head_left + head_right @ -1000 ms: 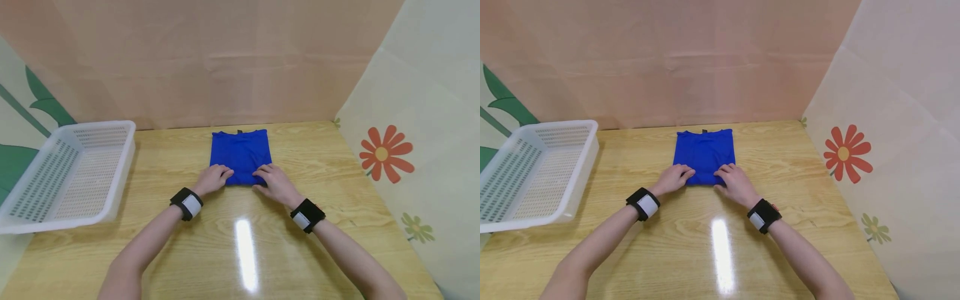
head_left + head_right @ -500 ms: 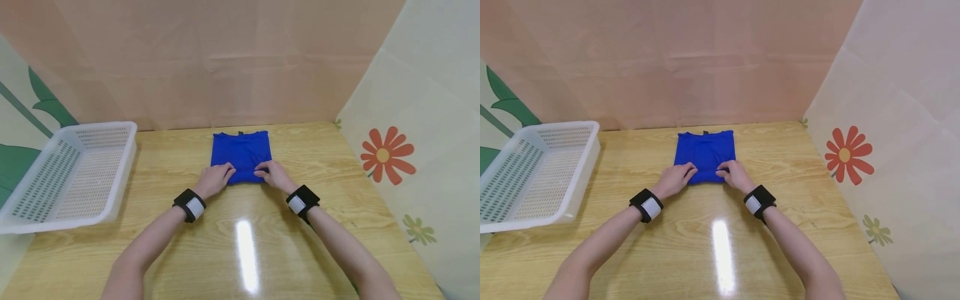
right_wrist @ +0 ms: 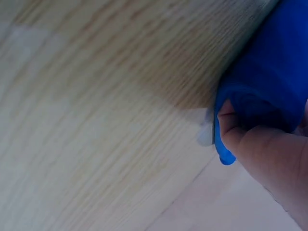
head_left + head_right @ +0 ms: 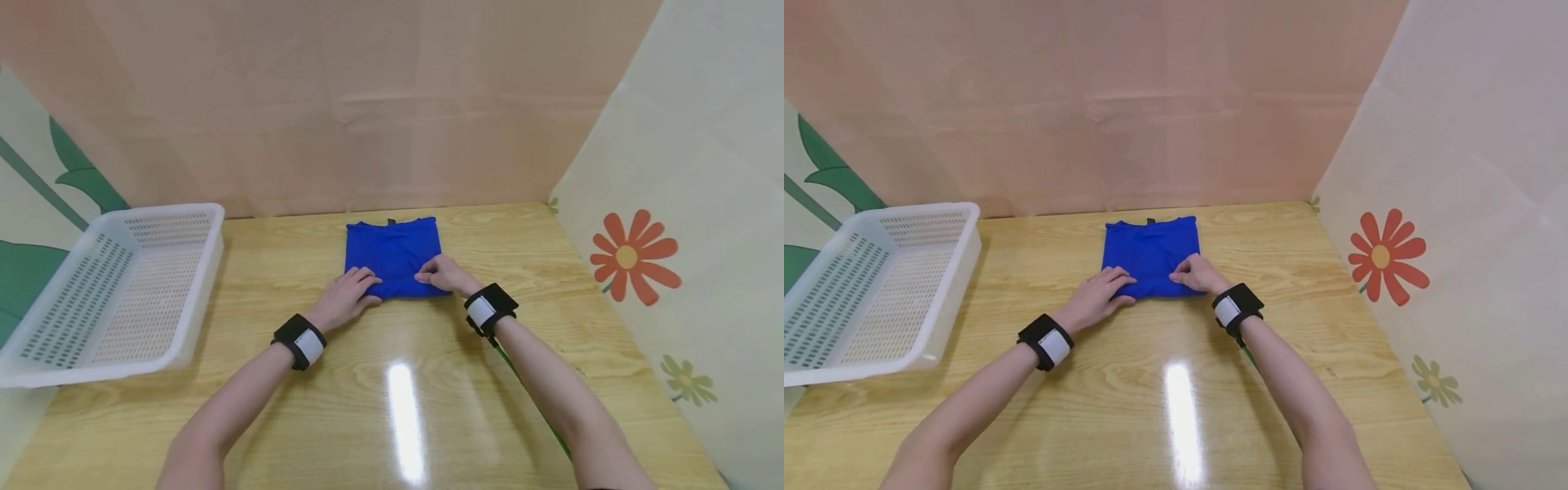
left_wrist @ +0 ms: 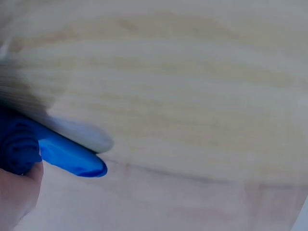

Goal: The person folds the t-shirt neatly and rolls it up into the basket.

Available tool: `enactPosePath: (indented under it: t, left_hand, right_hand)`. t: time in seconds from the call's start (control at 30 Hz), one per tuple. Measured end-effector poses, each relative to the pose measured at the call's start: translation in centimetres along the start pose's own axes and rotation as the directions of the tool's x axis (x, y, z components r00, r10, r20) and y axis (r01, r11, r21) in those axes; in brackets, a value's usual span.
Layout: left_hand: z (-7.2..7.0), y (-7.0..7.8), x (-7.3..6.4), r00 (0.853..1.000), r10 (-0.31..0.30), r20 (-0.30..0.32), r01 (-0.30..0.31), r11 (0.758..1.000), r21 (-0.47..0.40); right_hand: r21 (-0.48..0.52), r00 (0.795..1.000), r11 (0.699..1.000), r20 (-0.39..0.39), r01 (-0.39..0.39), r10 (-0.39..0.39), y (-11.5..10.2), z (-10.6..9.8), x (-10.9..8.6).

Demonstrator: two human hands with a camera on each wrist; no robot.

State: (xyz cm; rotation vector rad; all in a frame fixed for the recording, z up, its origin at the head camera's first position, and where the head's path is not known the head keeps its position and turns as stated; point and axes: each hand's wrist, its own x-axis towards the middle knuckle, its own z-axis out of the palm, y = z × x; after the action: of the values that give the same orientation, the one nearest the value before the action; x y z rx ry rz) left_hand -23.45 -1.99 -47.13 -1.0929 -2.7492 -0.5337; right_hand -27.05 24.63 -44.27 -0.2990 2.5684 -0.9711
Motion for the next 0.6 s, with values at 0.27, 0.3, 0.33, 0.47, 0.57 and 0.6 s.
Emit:
enactPosePath:
  t: [0.27, 0.3, 0.33, 0.47, 0.57, 0.6]
  left_hand:
    - [0.0, -0.7, 1.5, 0.991, -0.125, 0.039, 0.129, 0.985, -0.113]
    - [-0.1, -0.7, 1.7, 0.989, -0.140, 0.046, 0.145, 0.981, -0.126]
    - [-0.2, -0.8, 2.0, 0.986, -0.156, 0.056, 0.163, 0.976, -0.142]
    - [-0.6, -1.0, 2.7, 0.971, -0.213, 0.111, 0.230, 0.958, -0.169]
    - [-0.6, -1.2, 3.1, 0.954, -0.246, 0.171, 0.271, 0.951, -0.148]
    - [-0.6, -1.3, 3.3, 0.948, -0.257, 0.190, 0.285, 0.948, -0.141]
  right_hand:
    - [-0.053, 0.987, 0.994, -0.121, 0.100, -0.106, 0.5, 0.6, -0.7]
    - [-0.073, 0.979, 0.989, -0.150, 0.127, -0.137, 0.6, 0.8, -0.8]
    - [-0.098, 0.969, 0.983, -0.177, 0.158, -0.173, 0.6, 1.0, -1.0]
    - [-0.219, 0.913, 0.937, -0.251, 0.271, -0.323, 0.7, 1.8, -1.5]
    - [-0.334, 0.896, 0.896, -0.233, 0.292, -0.379, 0.7, 2.2, -2.1]
    - [-0.370, 0.898, 0.884, -0.218, 0.287, -0.383, 0.7, 2.4, -2.3]
